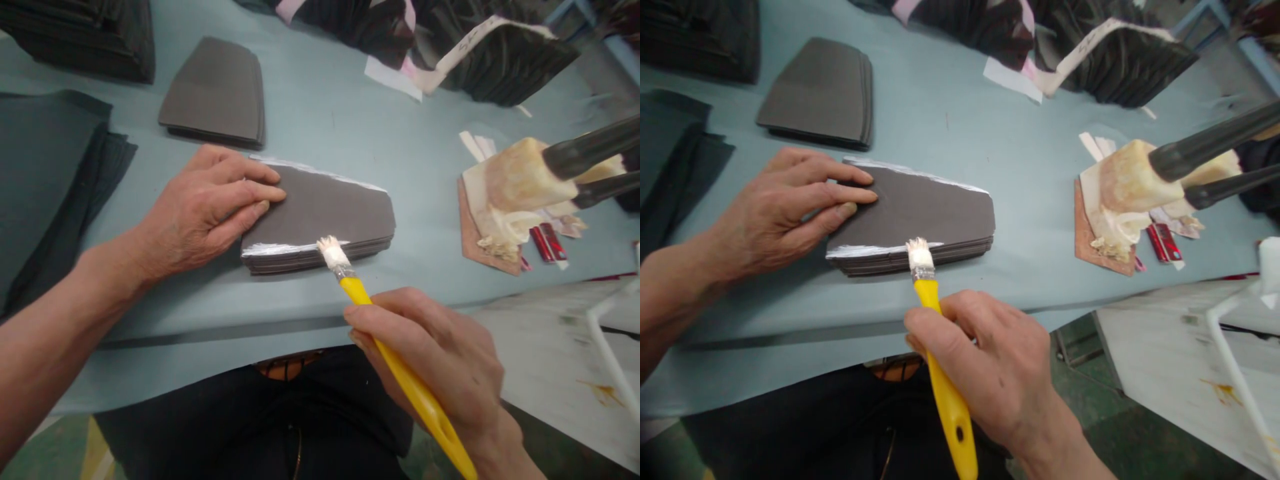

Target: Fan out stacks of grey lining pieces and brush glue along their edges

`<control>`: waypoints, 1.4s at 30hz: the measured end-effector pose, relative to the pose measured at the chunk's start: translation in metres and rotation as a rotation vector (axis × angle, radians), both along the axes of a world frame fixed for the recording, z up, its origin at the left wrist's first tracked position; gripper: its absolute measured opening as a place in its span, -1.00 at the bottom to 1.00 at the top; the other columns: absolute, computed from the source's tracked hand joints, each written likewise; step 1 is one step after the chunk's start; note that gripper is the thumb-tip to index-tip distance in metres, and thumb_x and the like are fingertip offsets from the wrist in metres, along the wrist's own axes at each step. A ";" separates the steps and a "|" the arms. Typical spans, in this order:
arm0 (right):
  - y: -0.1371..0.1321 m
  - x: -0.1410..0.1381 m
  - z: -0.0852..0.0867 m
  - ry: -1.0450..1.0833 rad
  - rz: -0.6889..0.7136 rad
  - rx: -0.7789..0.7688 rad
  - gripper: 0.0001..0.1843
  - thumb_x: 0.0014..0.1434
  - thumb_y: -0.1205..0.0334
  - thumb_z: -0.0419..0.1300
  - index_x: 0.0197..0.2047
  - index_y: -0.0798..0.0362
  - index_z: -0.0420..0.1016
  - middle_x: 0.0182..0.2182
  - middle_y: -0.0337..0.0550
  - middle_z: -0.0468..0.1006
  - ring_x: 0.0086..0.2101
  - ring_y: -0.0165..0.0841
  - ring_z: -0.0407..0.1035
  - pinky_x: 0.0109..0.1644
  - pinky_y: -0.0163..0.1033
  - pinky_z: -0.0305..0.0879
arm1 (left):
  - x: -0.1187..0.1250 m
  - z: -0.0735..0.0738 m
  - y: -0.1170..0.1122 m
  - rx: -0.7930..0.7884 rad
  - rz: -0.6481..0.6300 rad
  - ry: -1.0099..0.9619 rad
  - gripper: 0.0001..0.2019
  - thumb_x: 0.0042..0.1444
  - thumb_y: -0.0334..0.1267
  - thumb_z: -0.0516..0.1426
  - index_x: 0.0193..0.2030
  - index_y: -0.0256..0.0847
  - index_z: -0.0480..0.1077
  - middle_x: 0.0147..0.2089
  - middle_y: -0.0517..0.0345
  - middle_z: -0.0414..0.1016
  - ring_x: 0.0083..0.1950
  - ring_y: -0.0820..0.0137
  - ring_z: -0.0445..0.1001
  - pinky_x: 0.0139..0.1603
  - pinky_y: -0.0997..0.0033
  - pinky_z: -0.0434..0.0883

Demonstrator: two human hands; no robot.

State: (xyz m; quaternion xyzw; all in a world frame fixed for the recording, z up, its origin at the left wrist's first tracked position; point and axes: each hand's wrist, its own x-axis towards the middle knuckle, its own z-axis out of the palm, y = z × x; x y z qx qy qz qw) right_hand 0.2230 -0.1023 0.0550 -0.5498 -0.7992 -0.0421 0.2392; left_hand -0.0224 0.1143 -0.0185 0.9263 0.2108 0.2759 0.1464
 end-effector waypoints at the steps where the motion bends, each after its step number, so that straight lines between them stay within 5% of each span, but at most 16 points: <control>1: 0.000 0.003 -0.001 -0.006 0.004 -0.004 -0.84 0.48 0.44 0.20 0.03 0.01 0.52 -0.27 -0.27 0.60 -0.36 -0.51 0.47 -0.28 -0.37 0.30 | 0.000 0.000 0.000 0.006 -0.004 0.000 -0.65 0.51 -0.14 0.05 0.28 0.19 0.54 0.31 0.22 0.61 0.27 0.10 0.56 0.41 -0.12 0.39; 21: -0.004 0.039 0.000 0.022 -0.097 0.055 -0.79 0.40 0.49 0.29 0.04 0.08 0.52 -0.22 -0.19 0.63 -0.30 -0.49 0.54 -0.18 -0.40 0.42 | -0.004 0.003 0.004 0.098 -0.061 0.002 -0.64 0.48 -0.27 0.11 0.33 0.03 0.51 0.32 0.02 0.60 0.25 0.07 0.56 0.31 -0.13 0.40; 36: -0.006 0.052 -0.003 0.023 -0.112 0.082 -0.75 0.37 0.50 0.32 0.05 0.07 0.51 -0.23 -0.20 0.63 -0.29 -0.47 0.55 -0.19 -0.38 0.44 | -0.007 0.006 0.004 0.045 -0.030 0.034 -0.53 0.47 -0.24 0.11 0.43 0.29 0.43 0.36 0.18 0.58 0.26 0.06 0.55 0.35 -0.13 0.35; 42: -0.004 0.054 -0.006 0.036 -0.070 0.047 -0.79 0.41 0.48 0.29 0.05 0.07 0.51 -0.23 -0.21 0.62 -0.30 -0.49 0.53 -0.21 -0.38 0.41 | -0.007 0.007 0.003 0.067 -0.036 0.052 -0.53 0.46 -0.28 0.12 0.43 0.20 0.44 0.34 0.07 0.59 0.26 0.03 0.54 0.34 -0.13 0.36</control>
